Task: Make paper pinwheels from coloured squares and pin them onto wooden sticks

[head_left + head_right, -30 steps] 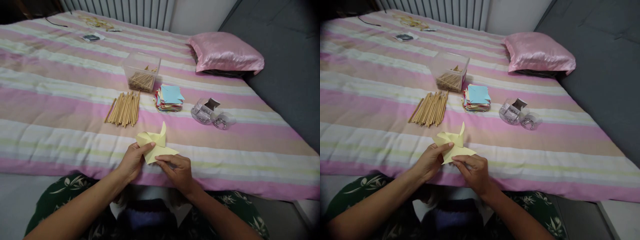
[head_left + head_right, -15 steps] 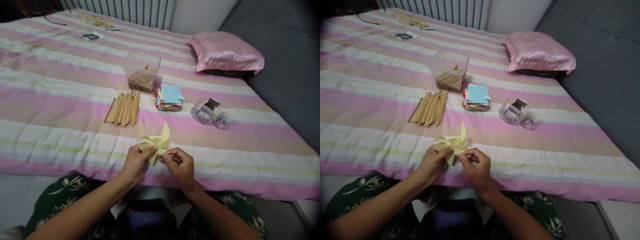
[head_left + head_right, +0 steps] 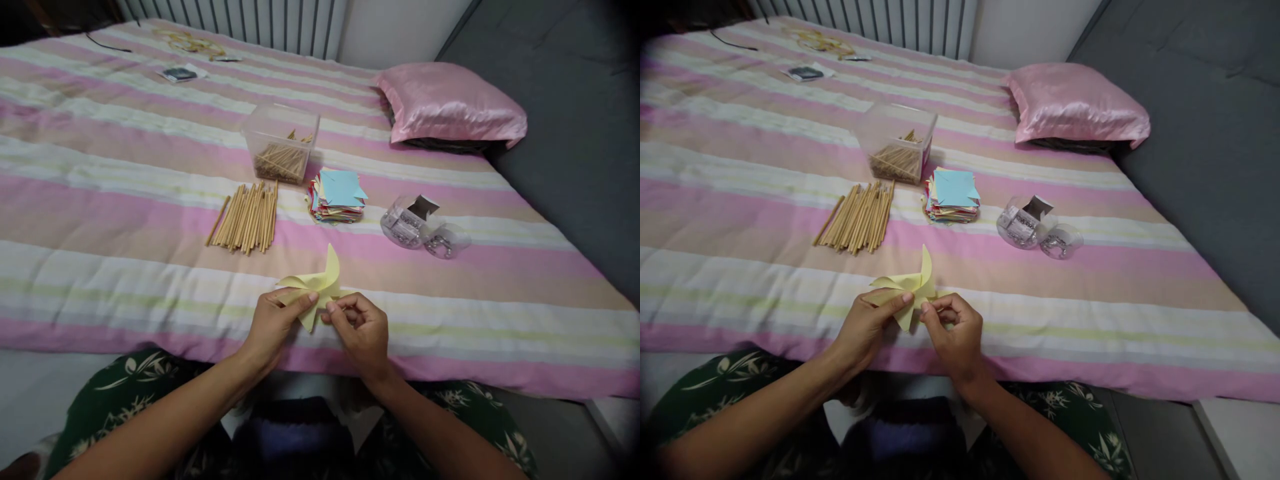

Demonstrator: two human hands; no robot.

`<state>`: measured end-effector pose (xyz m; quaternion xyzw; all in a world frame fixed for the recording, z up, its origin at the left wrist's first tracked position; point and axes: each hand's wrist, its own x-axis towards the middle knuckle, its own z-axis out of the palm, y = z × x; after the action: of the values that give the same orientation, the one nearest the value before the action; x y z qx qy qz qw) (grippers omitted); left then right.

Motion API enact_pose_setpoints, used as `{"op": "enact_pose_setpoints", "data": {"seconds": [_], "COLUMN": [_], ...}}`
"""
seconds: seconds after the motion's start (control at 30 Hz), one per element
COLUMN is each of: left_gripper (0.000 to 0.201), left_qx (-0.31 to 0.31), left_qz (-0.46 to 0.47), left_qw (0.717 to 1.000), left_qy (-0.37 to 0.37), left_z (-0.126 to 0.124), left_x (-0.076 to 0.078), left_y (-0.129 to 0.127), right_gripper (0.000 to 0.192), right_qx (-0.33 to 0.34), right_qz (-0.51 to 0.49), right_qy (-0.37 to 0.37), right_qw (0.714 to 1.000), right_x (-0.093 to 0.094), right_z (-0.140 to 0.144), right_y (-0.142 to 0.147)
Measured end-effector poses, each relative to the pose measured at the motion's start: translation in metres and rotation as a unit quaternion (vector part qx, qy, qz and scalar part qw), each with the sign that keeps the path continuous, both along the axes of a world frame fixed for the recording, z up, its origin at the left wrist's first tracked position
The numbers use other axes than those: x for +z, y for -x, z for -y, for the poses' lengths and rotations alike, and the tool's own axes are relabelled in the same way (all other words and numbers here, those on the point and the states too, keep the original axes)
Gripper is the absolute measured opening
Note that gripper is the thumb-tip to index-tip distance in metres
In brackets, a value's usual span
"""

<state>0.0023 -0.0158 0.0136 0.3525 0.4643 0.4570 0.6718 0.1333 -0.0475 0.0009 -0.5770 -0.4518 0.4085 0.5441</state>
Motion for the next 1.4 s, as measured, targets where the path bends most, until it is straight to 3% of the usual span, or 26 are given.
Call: {"op": "enact_pose_setpoints", "data": {"seconds": [0.37, 0.7, 0.83, 1.4], "left_gripper": [0.022, 0.013, 0.022, 0.016], "left_qx": [0.0, 0.008, 0.007, 0.03], "left_qz": [-0.036, -0.063, -0.069, -0.012], "left_qw": [0.999, 0.998, 0.996, 0.999], "left_qy": [-0.019, -0.027, -0.055, 0.014], "left_z": [0.0015, 0.0003, -0.0001, -0.0002], "left_x": [0.0003, 0.0005, 0.0022, -0.0029], "left_y": [-0.0021, -0.0025, -0.0027, -0.0027], "right_gripper": [0.016, 0.012, 0.011, 0.017], "right_qx": [-0.025, -0.008, -0.001, -0.005], "right_qz": [0.062, 0.099, 0.097, 0.033], "right_qy": [-0.001, -0.041, -0.044, -0.014], "right_qw": [0.998, 0.994, 0.994, 0.999], "right_x": [0.0026, 0.0021, 0.0022, -0.0003], "right_z": [-0.0013, -0.0033, -0.004, -0.0021], "right_y": [-0.0003, -0.006, -0.0066, -0.0035]}}
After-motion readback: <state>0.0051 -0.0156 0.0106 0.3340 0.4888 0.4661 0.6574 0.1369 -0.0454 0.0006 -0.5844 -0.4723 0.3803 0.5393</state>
